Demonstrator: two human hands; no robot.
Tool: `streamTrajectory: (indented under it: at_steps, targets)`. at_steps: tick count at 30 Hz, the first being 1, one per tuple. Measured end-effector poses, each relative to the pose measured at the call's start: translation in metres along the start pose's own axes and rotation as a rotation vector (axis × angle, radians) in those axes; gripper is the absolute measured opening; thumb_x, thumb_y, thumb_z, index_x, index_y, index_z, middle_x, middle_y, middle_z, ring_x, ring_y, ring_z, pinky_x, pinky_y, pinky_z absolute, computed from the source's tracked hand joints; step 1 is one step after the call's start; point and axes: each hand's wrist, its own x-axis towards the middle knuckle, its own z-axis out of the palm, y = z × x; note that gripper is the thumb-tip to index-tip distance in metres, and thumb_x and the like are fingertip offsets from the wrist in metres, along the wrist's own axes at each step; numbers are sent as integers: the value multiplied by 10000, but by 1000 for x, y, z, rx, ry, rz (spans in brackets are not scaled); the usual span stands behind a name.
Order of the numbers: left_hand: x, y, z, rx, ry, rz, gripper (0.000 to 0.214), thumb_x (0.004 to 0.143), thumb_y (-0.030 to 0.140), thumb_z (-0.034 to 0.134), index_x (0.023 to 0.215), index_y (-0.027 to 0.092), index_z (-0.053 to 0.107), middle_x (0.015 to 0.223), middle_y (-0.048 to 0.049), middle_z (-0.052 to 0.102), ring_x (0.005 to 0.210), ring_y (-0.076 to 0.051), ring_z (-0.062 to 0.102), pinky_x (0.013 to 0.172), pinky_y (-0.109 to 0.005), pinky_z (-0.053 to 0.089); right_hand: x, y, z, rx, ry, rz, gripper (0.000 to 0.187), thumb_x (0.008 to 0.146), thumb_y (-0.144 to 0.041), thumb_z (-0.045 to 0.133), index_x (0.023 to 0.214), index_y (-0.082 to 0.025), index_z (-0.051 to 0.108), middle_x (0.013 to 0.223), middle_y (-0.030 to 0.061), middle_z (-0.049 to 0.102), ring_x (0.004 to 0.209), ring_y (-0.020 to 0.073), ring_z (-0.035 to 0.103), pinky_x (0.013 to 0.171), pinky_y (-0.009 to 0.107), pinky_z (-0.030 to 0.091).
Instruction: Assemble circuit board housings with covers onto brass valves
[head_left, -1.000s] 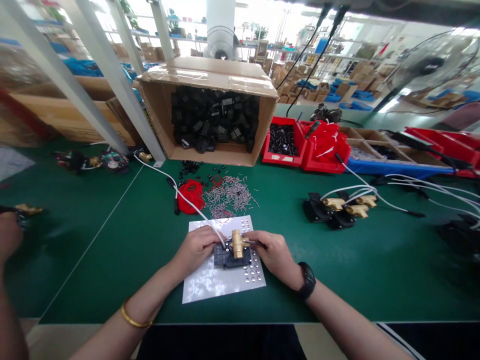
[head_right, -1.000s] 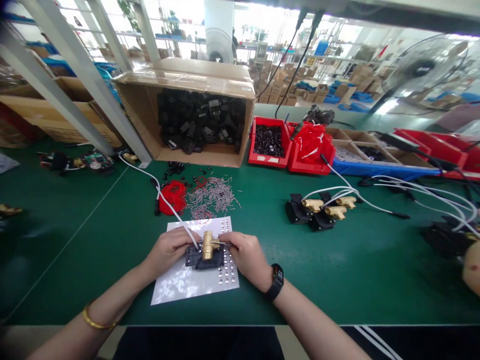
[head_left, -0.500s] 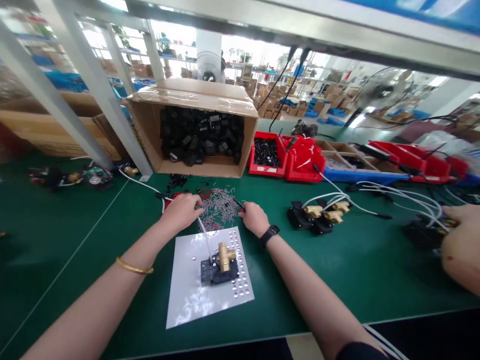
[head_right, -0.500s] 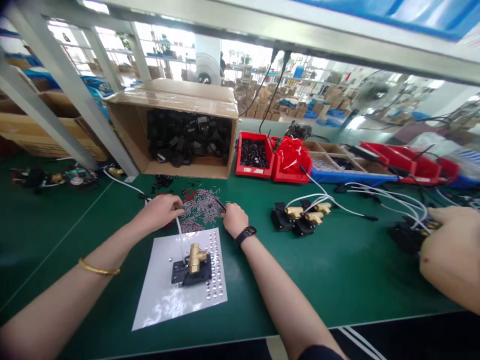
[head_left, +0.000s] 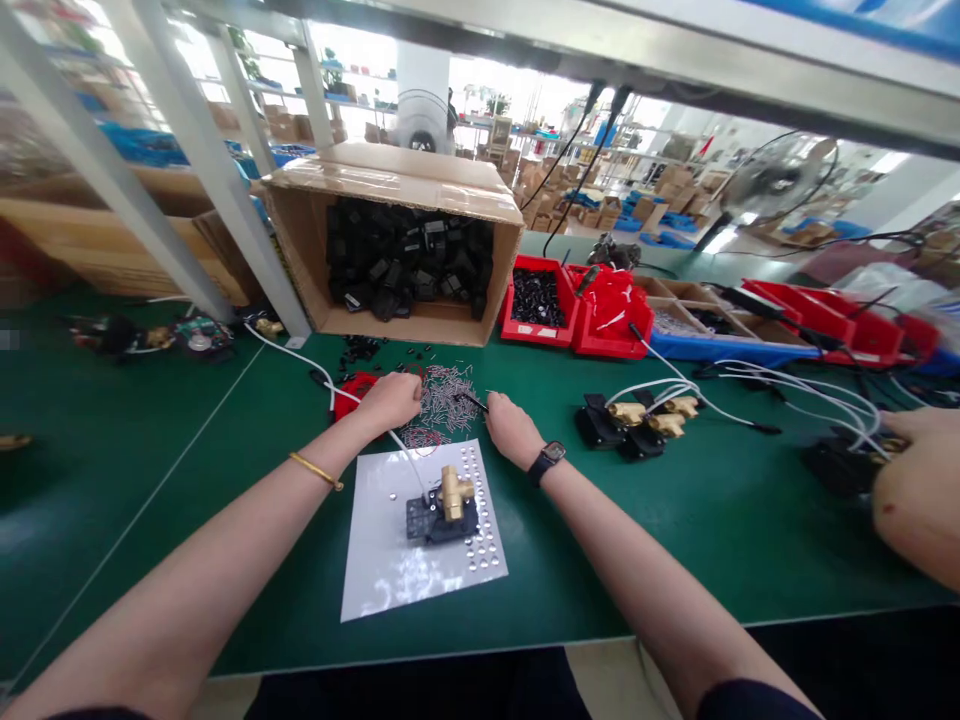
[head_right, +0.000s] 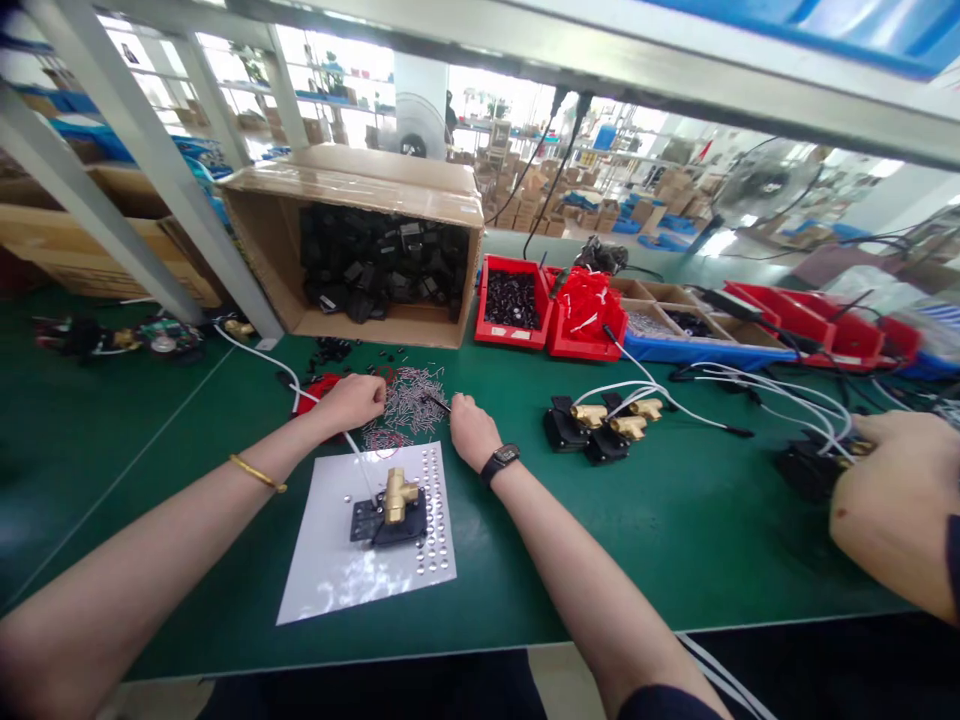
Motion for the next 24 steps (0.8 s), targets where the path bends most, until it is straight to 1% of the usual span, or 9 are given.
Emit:
streamTrajectory:
  at_steps: [2, 4, 6, 8, 11, 14, 16, 19, 24]
  targets:
    - [-8, 4, -10, -39, 85, -20, 95, 687, 152, 527, 663, 183, 613, 727, -51, 666, 716, -191, 608, 657, -265, 433, 1, 1, 2, 8, 15, 29, 129, 924, -189, 426, 1042, -153, 462, 1035, 126, 561, 930, 235, 584, 729, 312, 423]
    - [-26, 11, -23, -81, 177, -38, 127, 740, 192, 488, 725, 181, 614, 743, -41, 664, 712, -179, 608, 663, -260, 438, 5, 1, 4, 14, 17, 56, 117, 898, -193, 485, 1009, -155, 492, 1013, 115, 576, 922, 228, 582, 724, 303, 424]
    - [-56, 17, -34, -194, 271, -74, 150, 771, 241, 474, 769, 180, 611, 751, -28, 661, 693, -165, 610, 653, -247, 449, 10, 1, 4, 22, 10, 66, 86, 881, -197, 520, 951, -149, 532, 975, 93, 590, 892, 210, 581, 727, 305, 435]
    - [-94, 21, -37, -432, 345, -144, 147, 752, 300, 530, 763, 183, 617, 750, -18, 662, 675, -163, 616, 638, -238, 468, 15, 2, 4, 36, 4, 55, 88, 879, -216, 528, 910, -140, 558, 938, 66, 597, 850, 189, 578, 727, 317, 448]
    - [-153, 24, -24, -618, 328, -257, 191, 716, 379, 596, 741, 193, 630, 721, -13, 661, 642, -175, 620, 590, -240, 480, 15, 7, 0, 79, 16, 12, 105, 894, -205, 495, 892, -131, 570, 904, 63, 605, 822, 175, 574, 722, 302, 440]
    - [-195, 32, 5, -553, 373, -277, 178, 744, 377, 587, 743, 207, 637, 710, -14, 659, 630, -181, 613, 598, -257, 483, 3, 15, -4, 142, 34, -61, 97, 891, -192, 496, 954, -154, 559, 884, 44, 610, 810, 152, 572, 705, 244, 413]
    - [-207, 41, 25, -472, 428, -198, 133, 773, 324, 567, 758, 212, 637, 723, -20, 661, 647, -184, 613, 637, -270, 485, -5, 20, -3, 169, 32, -106, 119, 857, -203, 558, 974, -184, 557, 887, 16, 598, 799, 138, 566, 697, 221, 400]
    - [-211, 53, 46, -361, 469, -44, 120, 818, 225, 513, 790, 207, 629, 764, -36, 669, 709, -187, 622, 713, -284, 481, -10, 23, 3, 169, 23, -132, 59, 814, -171, 604, 864, -193, 582, 887, 14, 579, 816, 148, 557, 711, 225, 382]
    - [-208, 61, 59, -167, 427, 49, 167, 855, 167, 457, 835, 186, 622, 783, -53, 671, 730, -189, 625, 728, -294, 478, -9, 18, 8, 138, 5, -108, 63, 837, -157, 558, 775, -170, 559, 891, 58, 582, 784, 176, 563, 675, 253, 363]
